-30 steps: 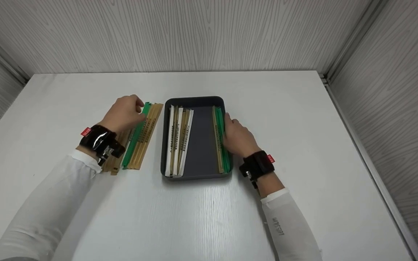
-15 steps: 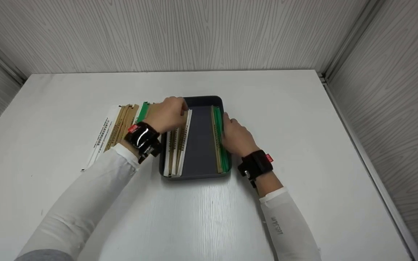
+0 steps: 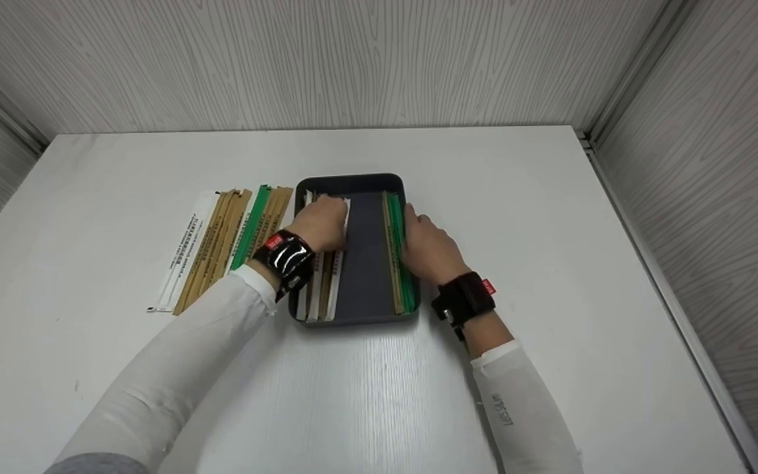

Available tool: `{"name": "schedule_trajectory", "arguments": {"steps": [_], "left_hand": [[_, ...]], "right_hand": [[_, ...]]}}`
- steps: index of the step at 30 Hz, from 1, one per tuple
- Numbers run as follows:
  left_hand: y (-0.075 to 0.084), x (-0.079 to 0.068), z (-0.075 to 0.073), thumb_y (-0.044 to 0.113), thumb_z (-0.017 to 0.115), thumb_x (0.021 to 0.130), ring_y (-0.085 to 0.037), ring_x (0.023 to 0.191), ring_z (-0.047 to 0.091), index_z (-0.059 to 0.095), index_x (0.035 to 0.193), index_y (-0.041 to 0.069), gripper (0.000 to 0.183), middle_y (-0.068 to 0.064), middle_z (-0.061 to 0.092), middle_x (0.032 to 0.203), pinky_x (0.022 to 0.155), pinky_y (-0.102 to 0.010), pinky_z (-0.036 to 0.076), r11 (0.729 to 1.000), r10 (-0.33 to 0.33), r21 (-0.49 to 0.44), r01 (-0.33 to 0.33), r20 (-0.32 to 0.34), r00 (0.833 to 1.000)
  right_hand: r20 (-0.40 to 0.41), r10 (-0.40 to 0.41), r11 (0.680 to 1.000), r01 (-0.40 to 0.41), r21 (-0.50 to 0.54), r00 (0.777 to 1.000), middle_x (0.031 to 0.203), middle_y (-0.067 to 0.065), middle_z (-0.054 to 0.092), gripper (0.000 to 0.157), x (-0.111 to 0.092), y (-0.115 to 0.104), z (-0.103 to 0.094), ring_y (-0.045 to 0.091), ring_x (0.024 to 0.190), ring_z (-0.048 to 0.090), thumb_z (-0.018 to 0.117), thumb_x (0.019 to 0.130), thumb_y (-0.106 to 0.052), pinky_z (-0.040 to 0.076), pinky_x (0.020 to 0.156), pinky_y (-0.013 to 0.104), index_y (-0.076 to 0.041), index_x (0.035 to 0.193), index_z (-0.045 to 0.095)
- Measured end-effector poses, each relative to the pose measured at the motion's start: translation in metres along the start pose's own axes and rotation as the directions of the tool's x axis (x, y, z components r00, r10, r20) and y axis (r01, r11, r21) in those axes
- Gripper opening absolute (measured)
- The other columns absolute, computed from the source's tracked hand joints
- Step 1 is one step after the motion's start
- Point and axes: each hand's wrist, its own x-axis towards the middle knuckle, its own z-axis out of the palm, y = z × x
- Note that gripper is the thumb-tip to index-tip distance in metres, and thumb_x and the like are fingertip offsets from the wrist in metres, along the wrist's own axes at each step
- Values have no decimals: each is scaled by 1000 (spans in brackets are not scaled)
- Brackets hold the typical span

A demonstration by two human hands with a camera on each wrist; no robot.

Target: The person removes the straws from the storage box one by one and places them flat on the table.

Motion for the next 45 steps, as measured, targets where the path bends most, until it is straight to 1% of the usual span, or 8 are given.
{"name": "schedule_trajectory", "arguments": {"steps": [5,8,14,20,31,38,41,45], "left_hand": [[0,3,2,-6,57,97,-30,97,73,74,112,-4,23,-21,74,114,80,-42,61,1000,2,-4,-2,2,1000],[1,3,4,-6,56,97,-26,90,70,74,108,-4,21,-20,74,110,76,-39,60,1000,20,-17,-19,17,1000],[1,3,9,-7,59,92,-17,64,47,58,70,7,27,-6,61,72,56,-30,41,997,40,-73,-34,77,996],[1,3,10,-6,61,89,-17,59,38,41,63,13,38,2,39,61,52,-29,34,988,60,-149,-40,136,989],[5,1,3,-7,57,86,-13,41,48,36,60,15,40,3,34,52,41,-25,40,961,62,-275,-16,160,985],[9,-5,-20,1,63,87,-14,51,52,49,70,12,25,1,50,60,48,-27,44,904,92,-424,-53,73,993],[8,-11,-34,10,64,93,-14,64,56,61,92,5,6,-3,58,79,58,-26,47,883,108,-463,-77,41,993],[1,-20,-54,13,62,98,-17,86,61,56,128,-1,34,-11,65,109,71,-27,50,854,109,-512,-89,9,994]], "right_hand": [[-14,-9,1000,9,5,1000,142,36,50,63,0,1,-2,43,114,60,41,108,-9,51,98,57,5,163,13],[-13,-14,1000,14,-3,1000,143,36,49,63,0,2,-2,43,115,60,41,108,-9,51,97,56,6,162,13],[-6,-14,1000,14,-11,1000,145,37,48,62,1,3,1,44,118,59,40,108,-9,50,99,56,7,162,13],[-14,-11,1000,11,-13,1000,143,37,49,62,1,2,1,44,117,59,41,108,-9,50,99,57,7,162,14],[-16,-12,1000,12,0,1000,141,36,51,63,0,1,2,43,115,60,41,108,-9,51,98,56,6,163,14],[-17,-18,1000,17,-24,1000,139,37,51,63,0,2,2,44,114,60,41,108,-9,51,96,56,7,162,14],[-8,-20,999,19,-28,1000,141,38,50,63,0,2,2,45,115,60,40,108,-9,52,96,56,7,162,13],[-12,-17,999,16,-29,1000,142,37,49,62,1,1,2,44,115,60,40,108,-9,51,96,56,6,163,13]]}}
